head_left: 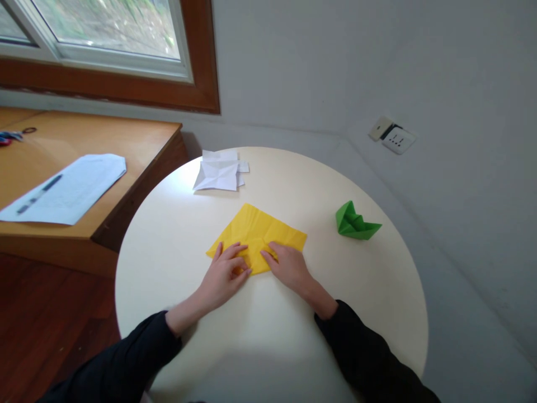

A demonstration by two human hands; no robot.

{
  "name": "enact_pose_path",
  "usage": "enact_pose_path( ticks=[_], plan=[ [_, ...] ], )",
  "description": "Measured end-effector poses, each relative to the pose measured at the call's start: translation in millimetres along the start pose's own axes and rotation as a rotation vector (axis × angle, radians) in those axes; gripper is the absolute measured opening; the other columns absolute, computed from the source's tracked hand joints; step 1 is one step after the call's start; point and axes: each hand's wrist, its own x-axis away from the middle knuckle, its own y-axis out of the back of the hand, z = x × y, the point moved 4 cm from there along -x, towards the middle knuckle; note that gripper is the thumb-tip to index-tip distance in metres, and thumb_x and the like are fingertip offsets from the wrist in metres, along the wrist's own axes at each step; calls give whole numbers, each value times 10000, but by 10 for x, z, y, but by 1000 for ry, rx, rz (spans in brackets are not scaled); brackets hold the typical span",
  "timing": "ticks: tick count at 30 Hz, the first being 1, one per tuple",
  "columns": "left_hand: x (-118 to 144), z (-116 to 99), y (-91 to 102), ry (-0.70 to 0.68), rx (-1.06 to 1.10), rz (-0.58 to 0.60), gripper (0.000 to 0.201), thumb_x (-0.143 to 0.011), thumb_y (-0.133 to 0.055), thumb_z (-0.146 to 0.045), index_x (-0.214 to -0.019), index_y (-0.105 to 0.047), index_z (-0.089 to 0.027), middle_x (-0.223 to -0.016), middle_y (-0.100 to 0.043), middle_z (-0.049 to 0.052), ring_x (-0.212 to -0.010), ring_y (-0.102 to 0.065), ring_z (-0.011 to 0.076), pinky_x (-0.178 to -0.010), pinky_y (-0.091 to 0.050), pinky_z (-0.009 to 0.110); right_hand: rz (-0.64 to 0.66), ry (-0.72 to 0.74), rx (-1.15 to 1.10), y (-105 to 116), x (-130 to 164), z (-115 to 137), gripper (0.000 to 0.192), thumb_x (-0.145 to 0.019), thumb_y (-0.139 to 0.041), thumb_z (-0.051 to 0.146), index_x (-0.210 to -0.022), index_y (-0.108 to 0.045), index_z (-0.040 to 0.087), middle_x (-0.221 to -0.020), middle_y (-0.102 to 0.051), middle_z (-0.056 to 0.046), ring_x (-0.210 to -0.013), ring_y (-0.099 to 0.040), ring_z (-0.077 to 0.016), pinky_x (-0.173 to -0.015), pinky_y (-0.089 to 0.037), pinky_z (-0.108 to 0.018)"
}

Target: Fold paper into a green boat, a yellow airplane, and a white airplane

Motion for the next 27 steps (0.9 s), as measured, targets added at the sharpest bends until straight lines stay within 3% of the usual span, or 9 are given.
enact_pose_path(
  ticks=[8, 20, 23, 27],
  plan=[
    [9, -45, 21, -19, -30, 9, 186, -807, -525, -261, -655, -596, -182, -1235, -544, 91, -1216, -444, 267, -1081, -194, 563, -73, 6, 76, -43, -15, 14, 180, -916, -410, 263, -886, -564, 175, -846, -668, -38, -785, -613, -170, -636, -358, -255],
    [15, -47, 11, -50, -46, 23, 185, -826, -494, -260, -677, -570, -181, -1236, -524, 96, -1222, -425, 270, -1076, -192, 562, 22, 69, 130, 16, -51, 75, 174, -914, -397, 258, -884, -562, 212, -837, -667, -15, -757, -607, -160, -593, -338, -257],
    [19, -45, 8, -53, -59, 12, 104, -811, -513, -254, -831, -591, -188, -1234, -529, 99, -1224, -422, 268, -1074, -202, 561, 1, 51, 150, 11, -38, 82, 157, -904, -407, 262, -901, -552, 200, -842, -664, -31, -764, -609, -174, -601, -347, -263],
    [47, -77, -7, -121, -116, -12, 325, -831, -473, -213, -1143, -556, -250, -1278, -514, 84, -1230, -417, 265, -1059, -214, 582, -9, 50, 166, 3, -20, 90, 174, -909, -392, 261, -936, -550, 197, -862, -662, -47, -783, -606, -182, -622, -356, -266]
  ],
)
